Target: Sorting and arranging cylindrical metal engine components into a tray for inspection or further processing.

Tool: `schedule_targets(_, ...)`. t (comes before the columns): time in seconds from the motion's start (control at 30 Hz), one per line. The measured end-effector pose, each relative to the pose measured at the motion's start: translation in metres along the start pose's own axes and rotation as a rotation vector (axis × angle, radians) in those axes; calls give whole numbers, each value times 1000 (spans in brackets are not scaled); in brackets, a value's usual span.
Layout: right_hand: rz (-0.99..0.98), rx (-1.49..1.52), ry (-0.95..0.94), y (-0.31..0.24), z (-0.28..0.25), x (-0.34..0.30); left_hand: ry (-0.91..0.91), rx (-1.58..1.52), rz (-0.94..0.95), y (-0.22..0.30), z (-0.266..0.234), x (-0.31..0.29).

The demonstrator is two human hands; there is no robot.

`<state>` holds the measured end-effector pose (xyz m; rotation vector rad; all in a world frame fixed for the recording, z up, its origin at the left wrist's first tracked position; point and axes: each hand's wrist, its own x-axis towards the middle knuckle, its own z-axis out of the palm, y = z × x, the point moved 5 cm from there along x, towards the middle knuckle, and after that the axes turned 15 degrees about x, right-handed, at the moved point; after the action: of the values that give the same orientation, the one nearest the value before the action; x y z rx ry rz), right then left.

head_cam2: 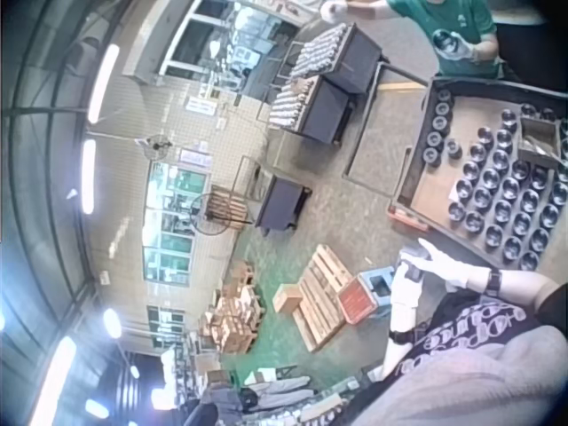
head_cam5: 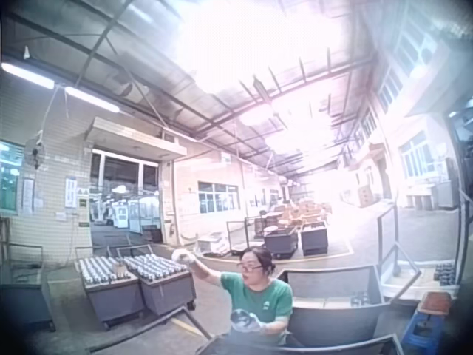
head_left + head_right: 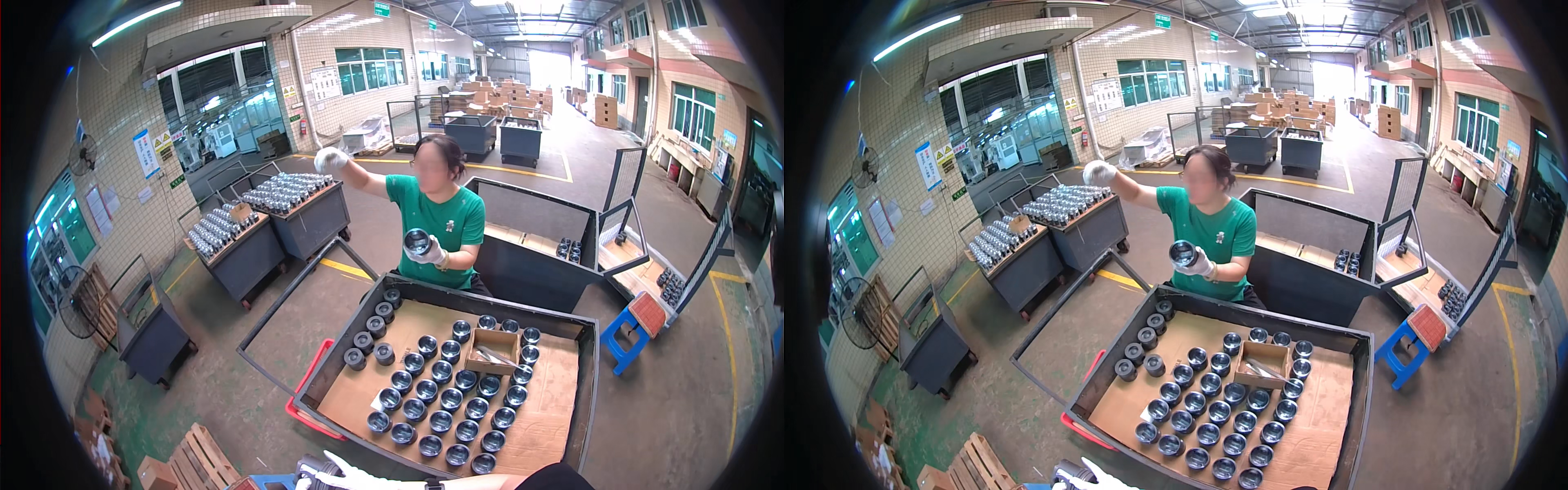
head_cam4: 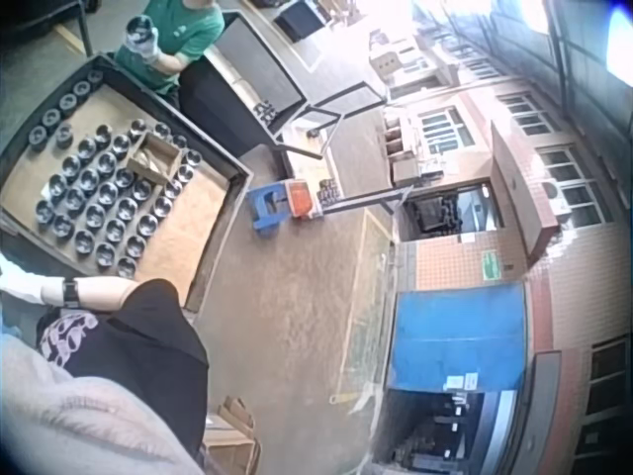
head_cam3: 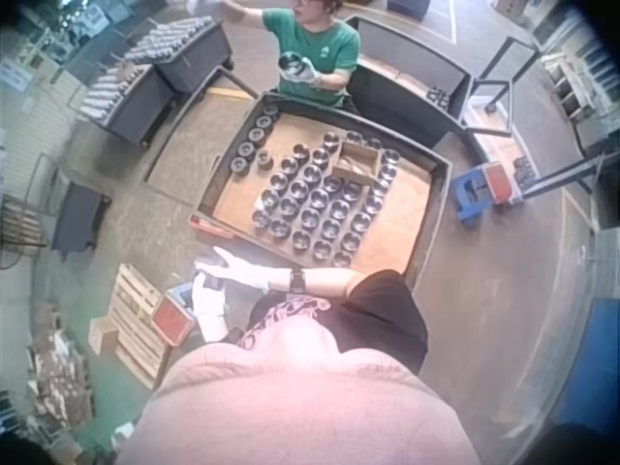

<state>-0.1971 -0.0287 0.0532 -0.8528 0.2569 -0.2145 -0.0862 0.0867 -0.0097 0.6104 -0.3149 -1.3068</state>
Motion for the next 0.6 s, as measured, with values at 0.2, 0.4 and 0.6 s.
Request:
schedule_targets(0.2,-15,9,14,2,-2,2,622,129,-66,4,31,-3)
schedule_targets(0.4,22,-72,63,11,-10,10,693,160,-64,8,39,-1)
schedule_targets(0.6,19,-58,62,12,-14,10,669,165,-51,6,29,1)
